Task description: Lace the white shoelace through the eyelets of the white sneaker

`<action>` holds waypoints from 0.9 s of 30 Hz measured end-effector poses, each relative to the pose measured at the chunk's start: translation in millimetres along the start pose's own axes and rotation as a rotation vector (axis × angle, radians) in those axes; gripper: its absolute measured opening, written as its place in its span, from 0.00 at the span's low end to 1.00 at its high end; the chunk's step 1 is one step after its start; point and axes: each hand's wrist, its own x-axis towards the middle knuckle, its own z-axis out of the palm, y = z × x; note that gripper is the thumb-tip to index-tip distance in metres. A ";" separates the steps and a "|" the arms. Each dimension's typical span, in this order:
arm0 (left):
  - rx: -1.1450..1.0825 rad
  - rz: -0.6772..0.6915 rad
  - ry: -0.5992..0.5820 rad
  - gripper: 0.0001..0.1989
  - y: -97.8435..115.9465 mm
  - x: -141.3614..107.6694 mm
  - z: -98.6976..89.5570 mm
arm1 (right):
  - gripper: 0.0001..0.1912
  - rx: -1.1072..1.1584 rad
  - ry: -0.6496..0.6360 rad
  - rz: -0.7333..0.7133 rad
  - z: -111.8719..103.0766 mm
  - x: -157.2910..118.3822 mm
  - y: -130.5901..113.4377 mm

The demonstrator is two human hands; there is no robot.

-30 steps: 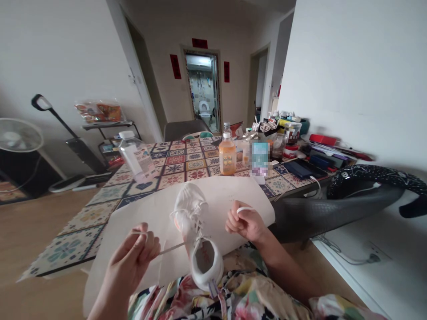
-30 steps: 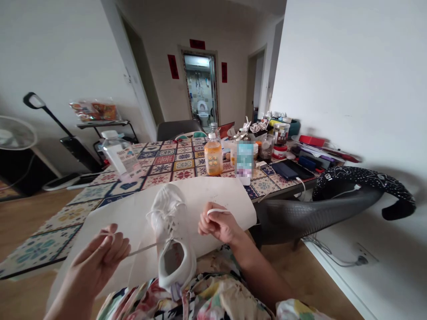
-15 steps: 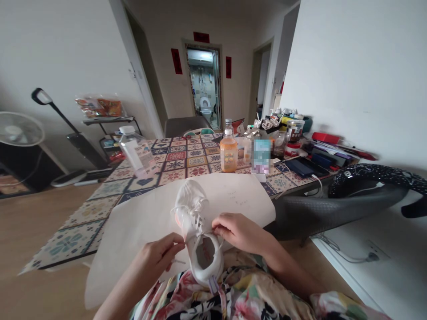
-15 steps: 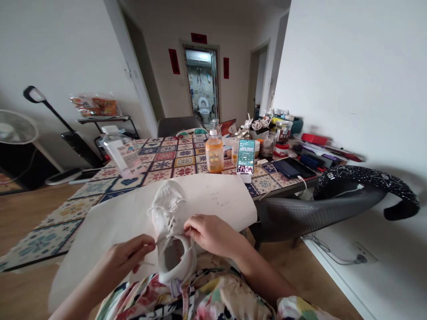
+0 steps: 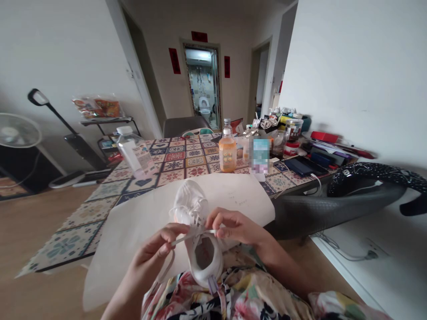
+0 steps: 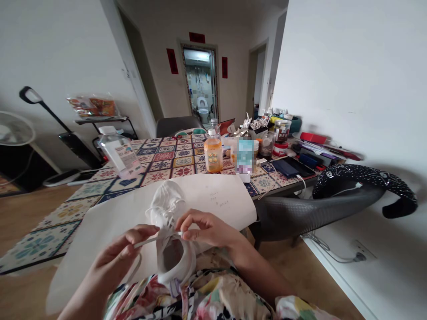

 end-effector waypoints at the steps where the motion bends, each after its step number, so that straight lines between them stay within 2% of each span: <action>1: -0.083 -0.005 0.001 0.17 -2.0 -0.2 7.5 | 0.19 0.090 0.017 0.002 4.2 1.2 3.3; 3: -0.217 -0.016 0.017 0.17 -4.3 0.4 21.6 | 0.19 0.223 0.043 -0.005 11.5 3.4 11.2; 6: -0.287 -0.036 0.108 0.19 -5.1 2.8 34.8 | 0.18 0.322 0.128 -0.032 18.2 6.1 24.4; 9: -0.289 -0.073 0.166 0.20 -6.3 5.2 38.2 | 0.19 0.384 0.193 -0.042 20.5 7.5 33.5; 14: -0.252 -0.080 0.119 0.19 -11.9 3.6 36.1 | 0.17 0.385 0.213 -0.051 21.3 6.6 31.3; 16: -0.187 -0.029 0.072 0.15 -13.8 1.2 34.3 | 0.15 0.300 0.224 -0.064 21.9 6.3 27.6; 19: -0.061 0.112 -0.014 0.10 -14.9 -1.8 31.6 | 0.12 0.054 0.267 -0.117 24.4 7.2 24.0; 22: 0.023 0.216 -0.067 0.10 -14.2 -3.4 31.1 | 0.10 -0.196 0.304 -0.212 28.7 8.1 22.3; 24: 0.034 0.235 -0.061 0.08 -13.7 -4.4 33.1 | 0.08 -0.340 0.296 -0.273 31.5 7.5 20.4; 27: -0.024 0.157 0.016 0.03 -13.8 -5.6 37.9 | 0.05 -0.513 0.289 -0.282 34.1 5.1 15.9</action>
